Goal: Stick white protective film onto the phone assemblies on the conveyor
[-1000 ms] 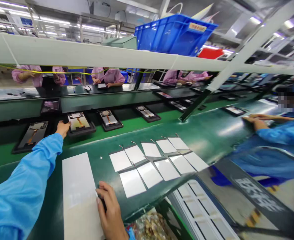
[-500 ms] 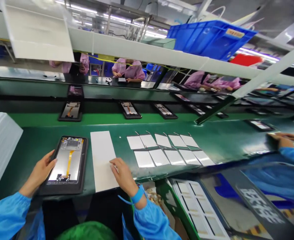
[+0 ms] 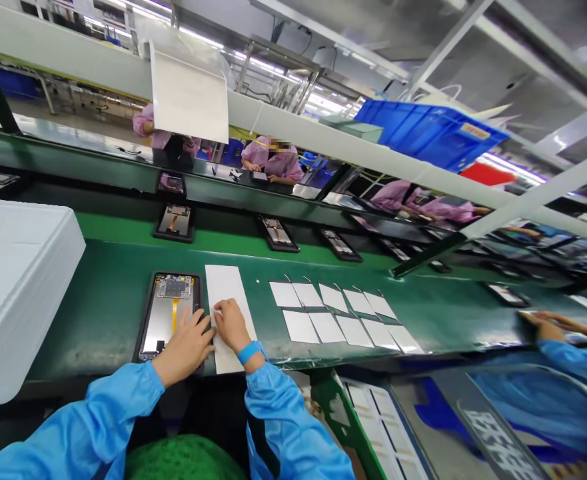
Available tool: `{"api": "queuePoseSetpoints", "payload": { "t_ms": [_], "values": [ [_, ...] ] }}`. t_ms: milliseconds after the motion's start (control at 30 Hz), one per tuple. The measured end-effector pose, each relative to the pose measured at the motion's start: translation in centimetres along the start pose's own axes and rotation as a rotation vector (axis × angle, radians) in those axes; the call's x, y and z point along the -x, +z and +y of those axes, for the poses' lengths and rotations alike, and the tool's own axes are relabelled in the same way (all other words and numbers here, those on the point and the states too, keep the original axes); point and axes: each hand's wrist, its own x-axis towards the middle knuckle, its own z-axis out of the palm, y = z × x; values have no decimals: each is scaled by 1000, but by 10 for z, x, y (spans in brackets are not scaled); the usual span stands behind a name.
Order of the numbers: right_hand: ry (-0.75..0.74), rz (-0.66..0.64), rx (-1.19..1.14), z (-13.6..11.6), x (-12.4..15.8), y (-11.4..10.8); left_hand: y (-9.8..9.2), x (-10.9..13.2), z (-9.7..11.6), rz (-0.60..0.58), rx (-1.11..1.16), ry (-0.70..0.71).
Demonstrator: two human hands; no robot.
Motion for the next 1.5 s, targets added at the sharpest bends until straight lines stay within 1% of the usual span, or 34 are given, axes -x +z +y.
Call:
{"api": "queuePoseSetpoints", "payload": {
  "t_ms": [233, 467, 633, 800, 867, 1033, 1267, 1400, 1500],
  "values": [
    [-39, 88, -39, -1, 10, 5, 6, 4, -6, 8, 34, 14],
    [-82, 123, -111, -1, 16, 9, 9, 3, -4, 9, 10, 9],
    [-58, 169, -158, 1, 13, 11, 12, 3, -4, 14, -38, 18],
    [-36, 160, -160, 3, 8, 15, 14, 3, -4, 22, -66, 23],
    [-29, 159, -172, 4, 9, 17, 14, 3, -3, 26, -66, 20],
    [-29, 206, -181, 4, 13, 18, 16, 3, -3, 28, -67, 15],
    [-15, 199, -221, 3, 12, 20, 19, 4, -4, 42, -82, 19],
    [-43, 244, -212, 7, 17, 26, 18, 4, -3, 29, -85, 13],
    [-69, 243, -228, 5, 21, 26, 15, 3, -1, 17, -77, 2]
  ]
}}
